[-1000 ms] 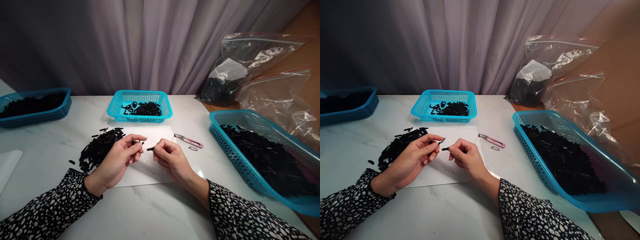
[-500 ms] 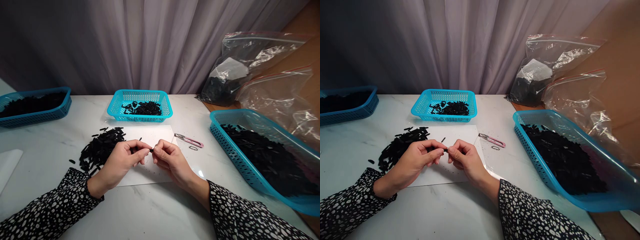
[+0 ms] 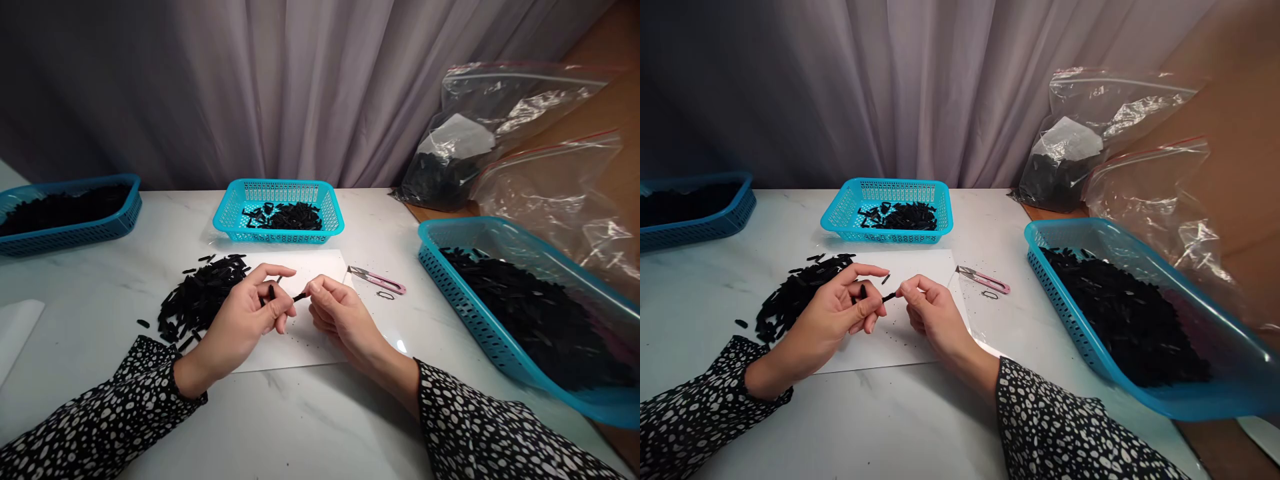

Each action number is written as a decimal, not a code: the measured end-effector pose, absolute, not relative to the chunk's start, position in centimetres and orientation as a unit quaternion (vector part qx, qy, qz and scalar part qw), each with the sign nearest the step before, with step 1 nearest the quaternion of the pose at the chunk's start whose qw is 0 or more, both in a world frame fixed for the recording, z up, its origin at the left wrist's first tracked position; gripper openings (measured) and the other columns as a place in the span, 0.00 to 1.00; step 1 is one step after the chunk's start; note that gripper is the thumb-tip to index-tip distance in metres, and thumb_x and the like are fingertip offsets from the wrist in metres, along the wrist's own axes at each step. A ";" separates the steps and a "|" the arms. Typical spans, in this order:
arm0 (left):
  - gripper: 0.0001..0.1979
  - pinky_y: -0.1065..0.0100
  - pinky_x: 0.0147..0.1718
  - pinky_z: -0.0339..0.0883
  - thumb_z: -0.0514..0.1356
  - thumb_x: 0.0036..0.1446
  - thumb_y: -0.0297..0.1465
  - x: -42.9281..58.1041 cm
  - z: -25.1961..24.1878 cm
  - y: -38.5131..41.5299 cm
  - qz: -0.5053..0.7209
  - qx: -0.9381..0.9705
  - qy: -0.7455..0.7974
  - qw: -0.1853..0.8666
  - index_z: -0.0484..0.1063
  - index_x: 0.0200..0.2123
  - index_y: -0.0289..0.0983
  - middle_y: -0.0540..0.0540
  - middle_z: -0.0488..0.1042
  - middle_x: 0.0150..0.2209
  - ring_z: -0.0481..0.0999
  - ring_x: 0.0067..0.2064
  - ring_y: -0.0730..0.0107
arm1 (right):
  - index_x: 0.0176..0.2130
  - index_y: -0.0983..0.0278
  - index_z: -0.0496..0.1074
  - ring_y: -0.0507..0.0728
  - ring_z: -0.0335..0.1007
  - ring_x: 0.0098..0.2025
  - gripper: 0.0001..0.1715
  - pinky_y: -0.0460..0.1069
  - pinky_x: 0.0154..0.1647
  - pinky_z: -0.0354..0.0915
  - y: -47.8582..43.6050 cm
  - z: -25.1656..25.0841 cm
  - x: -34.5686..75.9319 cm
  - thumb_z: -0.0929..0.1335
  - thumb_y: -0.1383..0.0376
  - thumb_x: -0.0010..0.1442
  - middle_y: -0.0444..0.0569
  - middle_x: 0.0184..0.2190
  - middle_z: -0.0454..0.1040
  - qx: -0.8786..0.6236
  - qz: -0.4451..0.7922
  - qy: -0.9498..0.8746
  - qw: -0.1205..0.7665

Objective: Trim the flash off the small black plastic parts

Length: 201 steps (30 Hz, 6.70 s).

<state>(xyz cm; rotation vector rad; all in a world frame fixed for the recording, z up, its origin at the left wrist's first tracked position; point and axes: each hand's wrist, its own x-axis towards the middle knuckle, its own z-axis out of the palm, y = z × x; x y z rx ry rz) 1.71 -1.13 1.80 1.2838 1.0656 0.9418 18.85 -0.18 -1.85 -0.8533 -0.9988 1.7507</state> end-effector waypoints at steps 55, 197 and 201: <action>0.12 0.72 0.24 0.54 0.69 0.51 0.34 2.5 3.7 -1.8 0.416 0.444 0.458 0.649 0.67 0.27 0.37 0.52 0.69 0.23 0.64 0.26 0.76 | 0.26 0.63 0.69 0.47 0.35 0.18 0.23 0.47 0.20 0.36 -1.0 -1.7 19.0 0.76 0.49 0.50 0.32 0.14 0.49 -0.292 0.803 -0.337 0.396; 0.13 0.72 0.26 0.72 0.62 0.60 0.27 2.2 2.1 -1.7 0.446 0.566 0.458 0.520 0.65 0.47 0.39 0.54 0.73 0.28 0.77 0.28 0.74 | 0.27 0.64 0.70 0.46 0.35 0.17 0.20 0.46 0.18 0.35 -0.5 -2.0 18.9 0.75 0.51 0.54 0.32 0.14 0.50 -0.338 0.736 -0.385 0.443; 0.11 0.72 0.26 0.72 0.60 0.61 0.26 2.1 1.8 -1.7 0.456 0.577 0.444 0.512 0.66 0.47 0.39 0.54 0.73 0.29 0.78 0.29 0.73 | 0.26 0.64 0.69 0.46 0.36 0.17 0.21 0.46 0.18 0.36 -0.5 -2.0 18.9 0.75 0.51 0.52 0.33 0.14 0.51 -0.337 0.734 -0.379 0.452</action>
